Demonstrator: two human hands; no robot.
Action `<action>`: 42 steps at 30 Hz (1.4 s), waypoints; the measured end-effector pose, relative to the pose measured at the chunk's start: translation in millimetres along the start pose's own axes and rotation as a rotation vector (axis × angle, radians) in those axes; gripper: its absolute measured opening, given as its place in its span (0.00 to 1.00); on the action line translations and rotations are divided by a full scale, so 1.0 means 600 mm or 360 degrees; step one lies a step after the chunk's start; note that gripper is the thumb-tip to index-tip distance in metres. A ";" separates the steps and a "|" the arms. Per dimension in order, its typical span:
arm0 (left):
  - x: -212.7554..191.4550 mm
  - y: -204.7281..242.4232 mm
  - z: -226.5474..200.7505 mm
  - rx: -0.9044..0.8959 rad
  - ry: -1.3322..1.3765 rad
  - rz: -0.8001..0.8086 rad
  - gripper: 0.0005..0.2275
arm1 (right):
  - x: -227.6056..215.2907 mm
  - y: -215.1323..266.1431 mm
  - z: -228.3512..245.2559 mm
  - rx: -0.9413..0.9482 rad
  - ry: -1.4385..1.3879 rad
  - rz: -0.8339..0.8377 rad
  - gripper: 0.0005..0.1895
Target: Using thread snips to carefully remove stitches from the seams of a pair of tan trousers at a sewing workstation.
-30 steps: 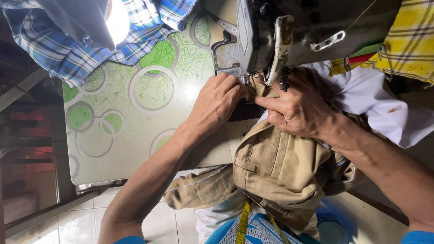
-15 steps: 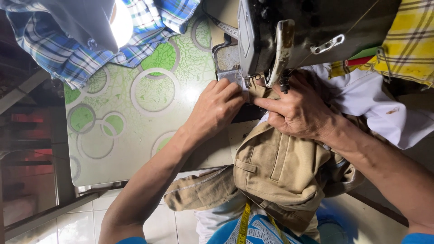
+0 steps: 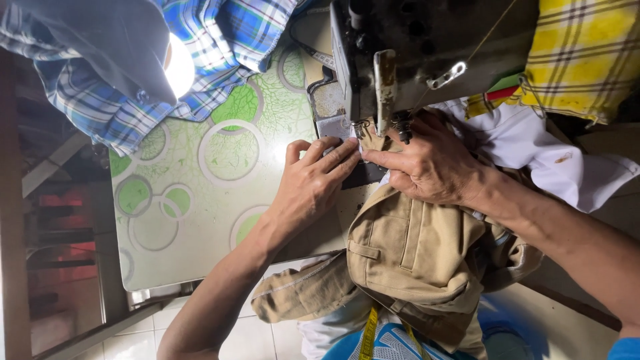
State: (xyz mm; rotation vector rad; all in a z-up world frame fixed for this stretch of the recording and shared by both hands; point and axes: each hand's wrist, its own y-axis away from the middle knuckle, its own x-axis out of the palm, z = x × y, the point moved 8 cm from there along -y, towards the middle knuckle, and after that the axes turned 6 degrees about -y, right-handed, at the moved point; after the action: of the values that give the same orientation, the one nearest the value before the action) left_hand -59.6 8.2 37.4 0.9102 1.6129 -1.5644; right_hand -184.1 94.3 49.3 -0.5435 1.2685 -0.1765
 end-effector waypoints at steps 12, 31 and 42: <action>0.015 0.005 -0.007 -0.0091 -0.0061 0.0149 0.19 | -0.011 -0.003 -0.005 0.0024 -0.0007 -0.0006 0.23; 0.026 0.002 0.009 -0.0169 -0.0146 0.0175 0.18 | 0.019 0.005 -0.029 0.0062 0.0050 -0.0020 0.24; 0.018 0.001 0.013 -0.0071 -0.0130 0.0010 0.14 | 0.021 -0.006 -0.025 0.0114 -0.0019 0.0053 0.24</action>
State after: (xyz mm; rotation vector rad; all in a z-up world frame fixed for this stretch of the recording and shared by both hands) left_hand -64.3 0.3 27.6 0.8167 1.5797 -1.5357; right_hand -193.7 81.7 37.6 -0.4608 1.2542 -0.1899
